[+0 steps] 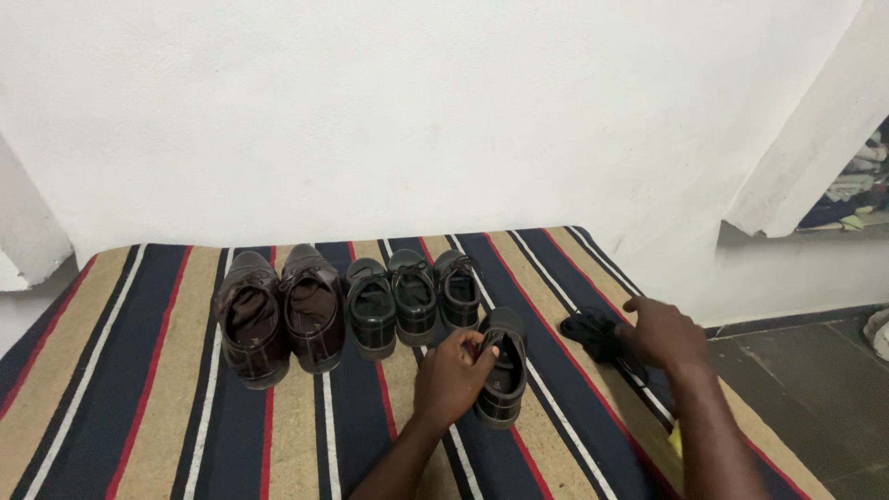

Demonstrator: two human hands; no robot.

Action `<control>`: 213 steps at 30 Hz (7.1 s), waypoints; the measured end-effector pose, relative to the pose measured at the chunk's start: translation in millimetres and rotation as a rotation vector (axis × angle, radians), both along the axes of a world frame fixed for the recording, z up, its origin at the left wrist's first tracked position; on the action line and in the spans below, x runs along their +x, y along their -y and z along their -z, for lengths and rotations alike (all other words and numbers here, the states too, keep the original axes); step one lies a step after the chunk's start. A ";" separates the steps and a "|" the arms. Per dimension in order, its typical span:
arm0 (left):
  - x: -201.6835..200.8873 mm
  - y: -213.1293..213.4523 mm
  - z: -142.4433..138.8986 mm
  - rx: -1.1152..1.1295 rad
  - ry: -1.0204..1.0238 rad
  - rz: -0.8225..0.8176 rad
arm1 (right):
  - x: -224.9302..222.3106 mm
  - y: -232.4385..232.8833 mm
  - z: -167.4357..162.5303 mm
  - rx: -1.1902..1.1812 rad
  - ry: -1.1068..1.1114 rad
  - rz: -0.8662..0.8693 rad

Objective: The person sits at a bed with several pairs of lace-up shoes laid out and removes the shoelaces from them one shoe at a time, pulling each lace fully out of the eyelets and setting the removed laces on the bed beside the shoes.

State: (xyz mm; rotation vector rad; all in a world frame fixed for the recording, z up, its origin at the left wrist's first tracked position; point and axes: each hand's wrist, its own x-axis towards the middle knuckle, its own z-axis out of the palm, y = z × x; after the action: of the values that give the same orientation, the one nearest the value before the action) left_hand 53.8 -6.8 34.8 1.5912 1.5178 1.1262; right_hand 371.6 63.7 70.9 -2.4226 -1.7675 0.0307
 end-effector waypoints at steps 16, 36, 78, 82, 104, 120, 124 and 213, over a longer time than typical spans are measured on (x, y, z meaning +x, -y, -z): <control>7.0 -2.2 4.8 0.043 -0.041 0.066 | -46.4 32.4 -8.5 0.074 -0.083 -0.279; 0.4 -1.1 15.3 -0.052 0.050 0.082 | -92.9 -46.4 -3.8 0.242 -0.184 -0.237; -15.9 -13.2 33.4 0.492 0.349 -0.218 | -178.3 79.9 -9.9 0.076 -0.290 -0.641; -17.5 -8.6 25.2 0.167 0.158 -0.205 | -179.4 90.5 -30.8 -0.043 -0.216 -0.608; -14.7 -24.9 34.6 0.132 -0.131 -0.256 | -169.2 -20.7 50.0 0.464 -0.600 -0.587; -21.0 -27.7 34.4 0.039 -0.071 -0.246 | -160.8 -29.2 63.6 0.347 -0.702 -0.402; -27.8 -33.4 40.6 0.204 0.252 -0.324 | -164.2 -26.6 59.3 0.486 -0.681 -0.356; -64.9 -50.9 -52.0 0.128 0.712 0.053 | -160.7 -0.4 36.0 0.566 -0.597 -0.618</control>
State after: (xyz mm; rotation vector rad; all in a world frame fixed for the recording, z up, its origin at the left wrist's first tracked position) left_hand -11.2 44.1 86.7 1.1078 0.9379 1.5641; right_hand 210.9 64.1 34.9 -1.2525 -1.8148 0.2500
